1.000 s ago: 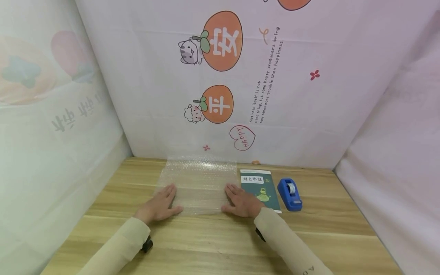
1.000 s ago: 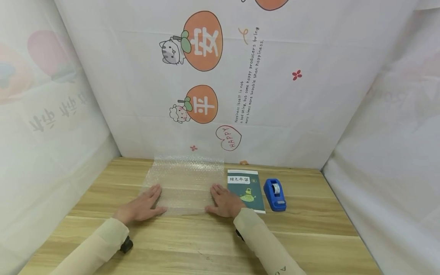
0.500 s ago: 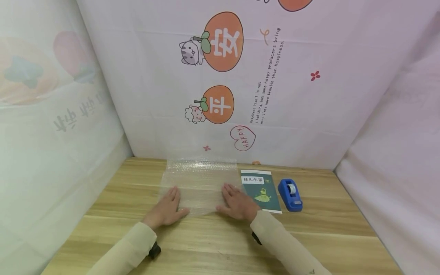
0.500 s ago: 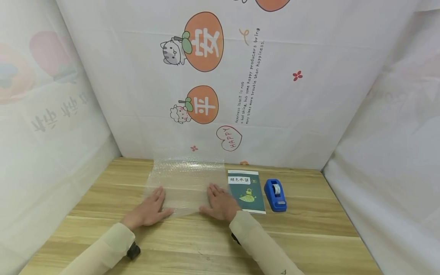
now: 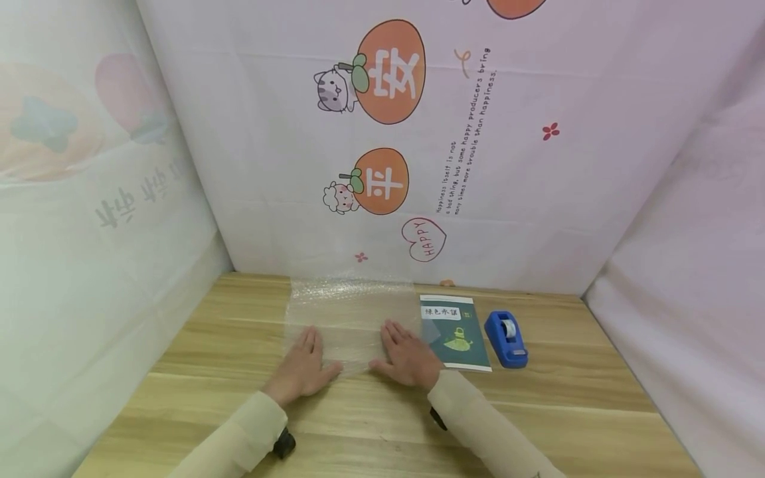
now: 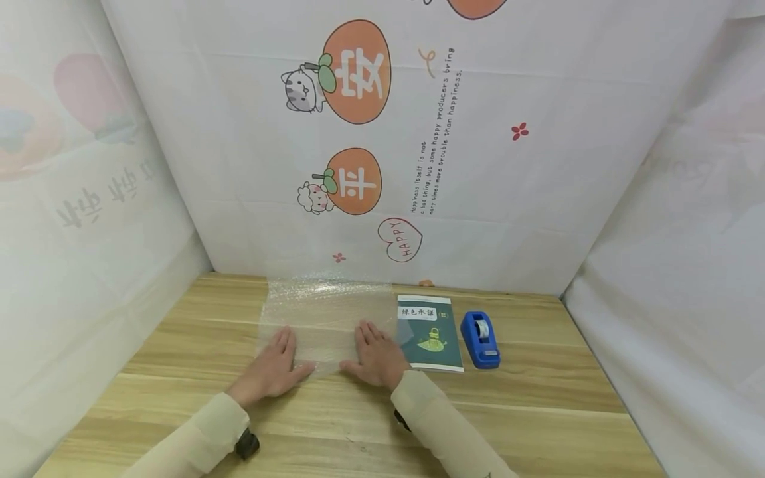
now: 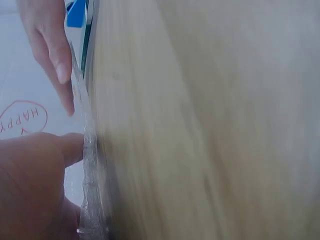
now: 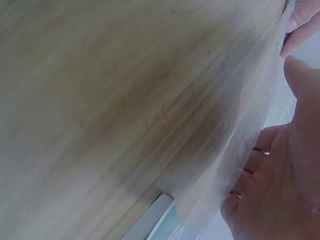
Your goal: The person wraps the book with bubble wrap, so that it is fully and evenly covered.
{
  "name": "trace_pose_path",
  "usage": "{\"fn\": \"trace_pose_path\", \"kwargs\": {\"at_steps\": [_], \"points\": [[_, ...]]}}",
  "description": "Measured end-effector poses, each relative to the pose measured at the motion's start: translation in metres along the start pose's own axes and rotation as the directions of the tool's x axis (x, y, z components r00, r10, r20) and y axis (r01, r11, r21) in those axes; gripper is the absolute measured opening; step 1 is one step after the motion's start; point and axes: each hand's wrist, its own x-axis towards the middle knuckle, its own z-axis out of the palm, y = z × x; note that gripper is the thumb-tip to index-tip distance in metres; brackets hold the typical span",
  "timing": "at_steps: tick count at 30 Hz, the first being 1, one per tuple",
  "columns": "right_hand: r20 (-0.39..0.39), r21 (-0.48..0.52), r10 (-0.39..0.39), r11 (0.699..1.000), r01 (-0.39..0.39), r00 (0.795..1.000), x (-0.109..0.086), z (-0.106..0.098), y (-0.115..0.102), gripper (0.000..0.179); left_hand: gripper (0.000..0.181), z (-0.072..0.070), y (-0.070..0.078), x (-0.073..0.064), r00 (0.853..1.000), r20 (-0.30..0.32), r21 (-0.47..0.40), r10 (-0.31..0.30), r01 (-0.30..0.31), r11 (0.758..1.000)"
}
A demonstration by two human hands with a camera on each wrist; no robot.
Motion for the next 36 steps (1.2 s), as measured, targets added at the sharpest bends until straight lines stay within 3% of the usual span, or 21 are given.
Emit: {"fn": "trace_pose_path", "kwargs": {"at_steps": [9, 15, 26, 33, 36], "points": [[0.034, 0.031, 0.075, 0.997, -0.076, 0.997, 0.004, 0.007, -0.005, 0.091, 0.095, 0.009, 0.02, -0.001, 0.996, -0.027, -0.017, -0.085, 0.084, 0.996], [0.04, 0.027, 0.092, 0.995, -0.093, 0.995, 0.005, 0.009, -0.006, 0.091, 0.095, 0.011, 0.022, 0.0, 0.996, -0.018, -0.043, -0.09, 0.089, 0.995], [0.038, 0.015, 0.06, 0.998, -0.061, 0.997, 0.003, 0.009, 0.002, 0.091, 0.09, -0.017, 0.007, -0.004, 0.998, 0.058, -0.115, 0.036, -0.029, 0.993], [0.077, 0.023, 0.04, 0.999, -0.042, 0.996, 0.001, 0.006, 0.008, 0.092, 0.088, -0.044, -0.011, -0.004, 0.986, 0.121, -0.063, 0.119, -0.112, 0.992], [0.091, 0.032, 0.034, 0.999, -0.037, 0.995, 0.0, 0.005, 0.011, 0.093, 0.088, -0.047, -0.025, 0.004, 0.978, 0.119, -0.054, 0.17, -0.164, 0.985]]}}
